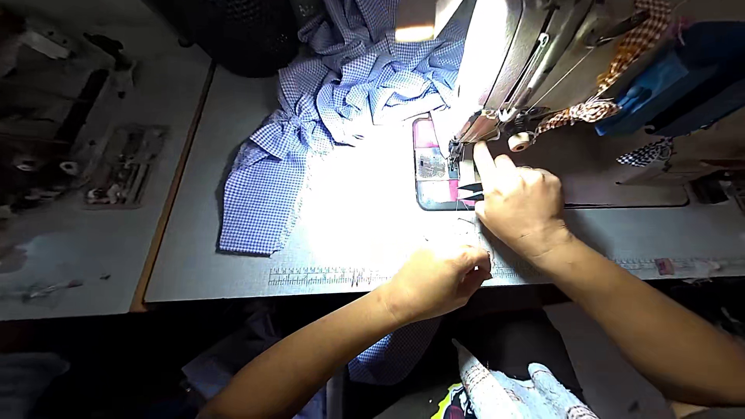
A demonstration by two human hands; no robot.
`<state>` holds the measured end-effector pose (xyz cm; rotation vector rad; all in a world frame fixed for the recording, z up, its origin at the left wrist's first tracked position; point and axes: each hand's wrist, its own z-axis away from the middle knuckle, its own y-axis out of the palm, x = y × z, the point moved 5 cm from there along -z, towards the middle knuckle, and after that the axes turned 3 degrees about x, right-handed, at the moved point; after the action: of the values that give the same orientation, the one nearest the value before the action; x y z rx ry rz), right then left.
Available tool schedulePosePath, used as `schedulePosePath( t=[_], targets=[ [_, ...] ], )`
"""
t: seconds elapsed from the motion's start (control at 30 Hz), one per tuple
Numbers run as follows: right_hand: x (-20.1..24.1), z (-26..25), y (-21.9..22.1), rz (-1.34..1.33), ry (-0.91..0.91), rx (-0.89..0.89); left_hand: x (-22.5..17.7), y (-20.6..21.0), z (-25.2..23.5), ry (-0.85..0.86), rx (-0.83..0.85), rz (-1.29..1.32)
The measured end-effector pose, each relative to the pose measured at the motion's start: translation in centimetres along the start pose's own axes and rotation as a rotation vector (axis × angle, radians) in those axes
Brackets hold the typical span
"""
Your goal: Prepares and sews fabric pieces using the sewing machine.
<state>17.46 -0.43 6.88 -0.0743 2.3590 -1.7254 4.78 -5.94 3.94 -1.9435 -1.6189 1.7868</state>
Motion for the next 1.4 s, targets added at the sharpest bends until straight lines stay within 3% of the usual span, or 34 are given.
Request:
schedulePosePath(
  t=[0.27,0.47,0.67,0.77,0.97,1.1,1.23,1.4],
  targets=[
    [-0.7,-0.6,-1.1,0.179,-0.221,-0.129,0.3,-0.1,-0.9,0.081,-0.052,-0.087],
    [0.0,0.4,-2.9,0.163,-0.339,-0.159,0.5,-2.1,-0.9,0.025,-0.018,0.004],
    [-0.7,-0.2,-5.1,0.222,-0.316,-0.181,1.0,-2.4,-1.8,0.05,-0.041,-0.063],
    [-0.9,-0.6,-6.0,0.249,-0.354,-0.163,1.7,-3.1,-2.9,-0.012,-0.103,-0.096],
    [-1.3,-0.9,-7.1,0.325,-0.422,-0.116,3.2,-4.0,-5.6,0.034,-0.376,0.006],
    [-1.9,-0.4,-8.6,0.141,-0.402,-0.103,2.6,-4.0,-6.0,0.03,-0.481,0.227],
    [-3.9,0.0,-8.8,-0.104,-0.209,-0.051,2.1,-4.2,-5.9,0.069,-0.565,0.381],
    [-3.8,0.1,-8.6,-0.025,-0.059,-0.188,1.9,-4.1,-6.2,0.115,-0.622,0.552]
  ],
)
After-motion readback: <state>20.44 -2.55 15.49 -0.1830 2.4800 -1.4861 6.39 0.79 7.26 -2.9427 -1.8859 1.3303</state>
